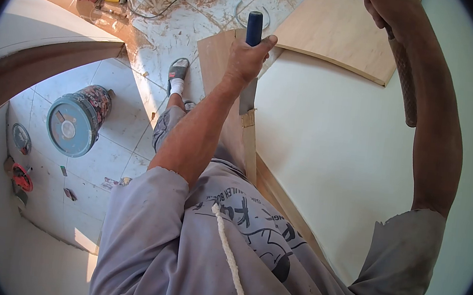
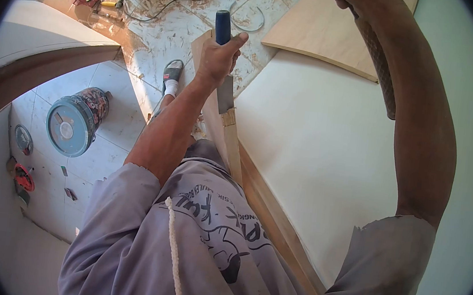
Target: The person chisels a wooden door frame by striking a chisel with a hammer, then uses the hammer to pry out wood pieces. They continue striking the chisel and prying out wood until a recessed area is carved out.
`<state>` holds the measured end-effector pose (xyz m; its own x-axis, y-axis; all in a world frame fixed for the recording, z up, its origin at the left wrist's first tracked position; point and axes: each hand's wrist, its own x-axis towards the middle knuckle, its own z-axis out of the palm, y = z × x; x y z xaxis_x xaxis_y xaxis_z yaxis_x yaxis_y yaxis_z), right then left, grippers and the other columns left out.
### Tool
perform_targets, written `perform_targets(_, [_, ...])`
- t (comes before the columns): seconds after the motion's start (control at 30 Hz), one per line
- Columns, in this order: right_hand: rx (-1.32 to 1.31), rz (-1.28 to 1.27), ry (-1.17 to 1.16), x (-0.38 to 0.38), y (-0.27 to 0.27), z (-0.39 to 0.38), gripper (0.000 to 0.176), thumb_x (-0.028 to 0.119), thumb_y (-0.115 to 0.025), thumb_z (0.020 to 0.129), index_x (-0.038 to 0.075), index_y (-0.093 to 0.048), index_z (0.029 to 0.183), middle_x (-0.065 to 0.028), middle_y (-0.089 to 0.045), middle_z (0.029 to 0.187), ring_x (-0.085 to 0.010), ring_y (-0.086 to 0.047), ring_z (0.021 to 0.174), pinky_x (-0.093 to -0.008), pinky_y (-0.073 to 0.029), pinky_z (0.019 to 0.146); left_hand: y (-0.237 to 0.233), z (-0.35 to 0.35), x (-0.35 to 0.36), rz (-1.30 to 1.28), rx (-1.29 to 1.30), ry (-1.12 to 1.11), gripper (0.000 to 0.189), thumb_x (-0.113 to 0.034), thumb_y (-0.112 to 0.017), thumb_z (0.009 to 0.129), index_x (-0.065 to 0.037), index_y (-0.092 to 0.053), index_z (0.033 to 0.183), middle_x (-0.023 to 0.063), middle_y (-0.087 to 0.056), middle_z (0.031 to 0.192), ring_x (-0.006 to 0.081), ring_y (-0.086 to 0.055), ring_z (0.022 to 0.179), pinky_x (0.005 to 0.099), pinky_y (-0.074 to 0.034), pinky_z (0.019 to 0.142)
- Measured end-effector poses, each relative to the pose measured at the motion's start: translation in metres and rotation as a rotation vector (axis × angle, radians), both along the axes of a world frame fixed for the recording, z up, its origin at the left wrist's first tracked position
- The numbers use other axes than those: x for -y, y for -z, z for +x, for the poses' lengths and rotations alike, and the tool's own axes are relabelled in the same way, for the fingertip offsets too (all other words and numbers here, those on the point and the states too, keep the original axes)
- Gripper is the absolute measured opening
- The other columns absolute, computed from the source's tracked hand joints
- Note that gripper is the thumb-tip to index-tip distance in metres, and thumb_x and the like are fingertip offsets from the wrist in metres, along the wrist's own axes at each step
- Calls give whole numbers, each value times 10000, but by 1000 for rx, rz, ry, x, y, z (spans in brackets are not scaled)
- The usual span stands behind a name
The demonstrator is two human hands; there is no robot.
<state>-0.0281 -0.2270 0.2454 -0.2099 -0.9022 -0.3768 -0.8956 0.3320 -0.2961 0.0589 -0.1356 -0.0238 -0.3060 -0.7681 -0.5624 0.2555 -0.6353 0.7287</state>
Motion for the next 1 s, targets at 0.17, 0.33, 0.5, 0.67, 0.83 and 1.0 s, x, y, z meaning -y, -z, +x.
perform_targets(0.17, [-190,-4,-580,-35,50,-49,430,452,-470,976,44,-555,872,-36,-471,653,-129,-481,581,-336,-417,520,-3,2,-5,-63,41,-6,431,-388,-733,793,-49,-575,578,3,-530,536,89,-473,481,273,-384,464])
perform_targets(0.33, [-76,8,-69,-17,4,-11,413,423,-447,994,62,-542,816,73,-341,461,-16,-270,329,-209,-215,295,-2,2,-6,-59,27,45,424,-382,-730,792,-44,-580,585,5,-534,541,90,-476,483,275,-389,470])
perform_targets(0.5, [-265,81,-408,-15,26,-35,393,350,-405,1007,1,-583,971,-159,-613,802,-264,-606,740,-393,-499,699,-1,0,-4,-34,14,11,406,-368,-726,790,-41,-584,596,10,-548,561,90,-486,487,278,-393,471])
perform_targets(0.67, [-250,354,-236,0,-10,0,388,362,-426,1001,16,-587,931,-126,-569,775,-217,-569,715,-380,-459,633,-1,1,-2,-38,-6,-4,401,-362,-725,787,-42,-586,590,8,-542,552,86,-484,486,275,-391,471])
perform_targets(0.83, [52,-109,12,-9,-10,7,328,311,-435,1008,51,-525,828,35,-415,575,-64,-341,421,-256,-299,361,1,3,-6,-15,-26,15,399,-358,-723,786,-40,-588,586,9,-541,545,89,-485,482,275,-391,464])
perform_targets(1.0, [-164,32,-669,-18,52,-73,477,476,-451,981,32,-529,827,-21,-431,590,-105,-376,427,-266,-345,396,3,2,-6,-29,-10,17,388,-356,-725,784,-51,-580,592,5,-536,551,80,-481,479,263,-385,453])
